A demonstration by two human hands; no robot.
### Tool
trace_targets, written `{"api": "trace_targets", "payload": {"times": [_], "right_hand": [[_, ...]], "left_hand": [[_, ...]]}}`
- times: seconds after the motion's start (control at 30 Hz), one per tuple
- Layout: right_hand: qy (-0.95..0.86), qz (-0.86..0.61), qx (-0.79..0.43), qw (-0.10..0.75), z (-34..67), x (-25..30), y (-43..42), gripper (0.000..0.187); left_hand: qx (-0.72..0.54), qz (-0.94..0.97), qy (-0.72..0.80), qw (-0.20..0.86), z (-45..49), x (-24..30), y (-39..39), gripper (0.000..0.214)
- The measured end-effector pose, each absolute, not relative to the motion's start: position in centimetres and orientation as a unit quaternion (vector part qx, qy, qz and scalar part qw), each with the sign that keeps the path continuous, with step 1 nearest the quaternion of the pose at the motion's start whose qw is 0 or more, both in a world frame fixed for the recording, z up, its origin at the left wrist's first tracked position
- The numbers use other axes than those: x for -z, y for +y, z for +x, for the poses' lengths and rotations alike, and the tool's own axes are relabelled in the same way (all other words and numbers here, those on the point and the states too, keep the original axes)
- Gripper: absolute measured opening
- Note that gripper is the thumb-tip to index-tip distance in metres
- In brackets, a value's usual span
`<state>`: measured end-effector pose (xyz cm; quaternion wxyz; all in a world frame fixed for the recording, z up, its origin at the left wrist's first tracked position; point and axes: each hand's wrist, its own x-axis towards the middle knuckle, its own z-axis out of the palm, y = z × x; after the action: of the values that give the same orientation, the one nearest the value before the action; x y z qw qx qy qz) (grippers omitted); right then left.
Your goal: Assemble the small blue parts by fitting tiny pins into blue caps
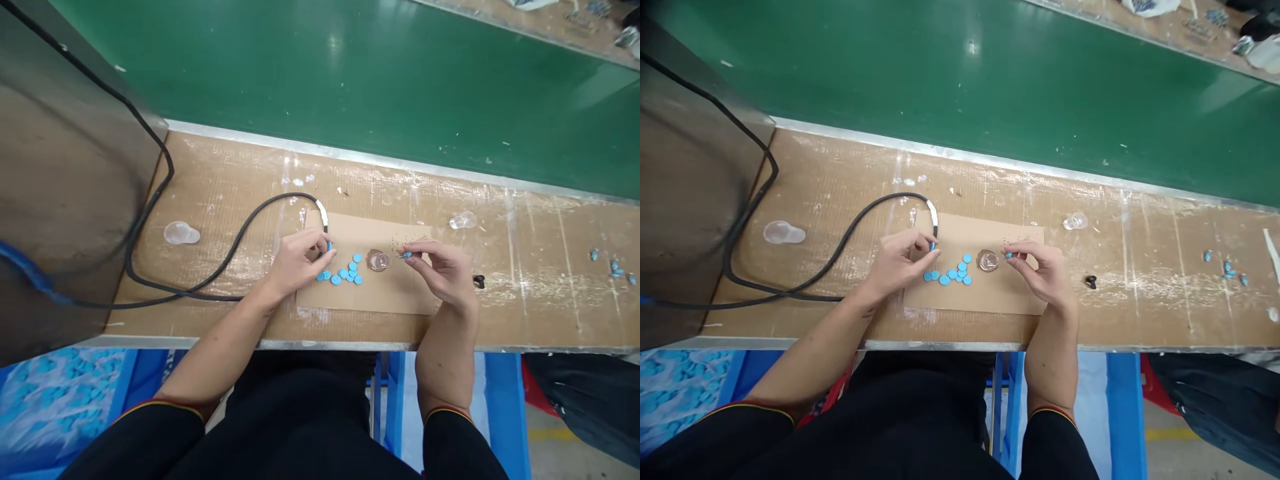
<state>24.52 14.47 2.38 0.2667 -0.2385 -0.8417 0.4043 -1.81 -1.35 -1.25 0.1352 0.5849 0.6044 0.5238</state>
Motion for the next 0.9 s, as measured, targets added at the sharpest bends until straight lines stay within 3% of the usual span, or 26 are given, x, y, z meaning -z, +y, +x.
{"api": "trace_targets", "payload": {"times": [0.17,0.47,0.9], "right_hand": [[-0.858,-0.210,-0.420,0.209,24.5,-3.2,14.4,0.011],[-0.868,-0.213,-0.411,0.179,24.4,-3.5,14.2,0.009],[-0.870,-0.198,-0.422,0.162,24.1,-3.6,14.2,0.009]], "left_hand": [[-0.516,0.582,0.613,0.136,-1.9,1.5,-1.4,0.023],[-0.493,0.583,0.629,0.145,-2.2,1.5,-1.5,0.006],[-0.509,0.572,0.630,0.130,-2.0,1.8,-1.4,0.008]]}}
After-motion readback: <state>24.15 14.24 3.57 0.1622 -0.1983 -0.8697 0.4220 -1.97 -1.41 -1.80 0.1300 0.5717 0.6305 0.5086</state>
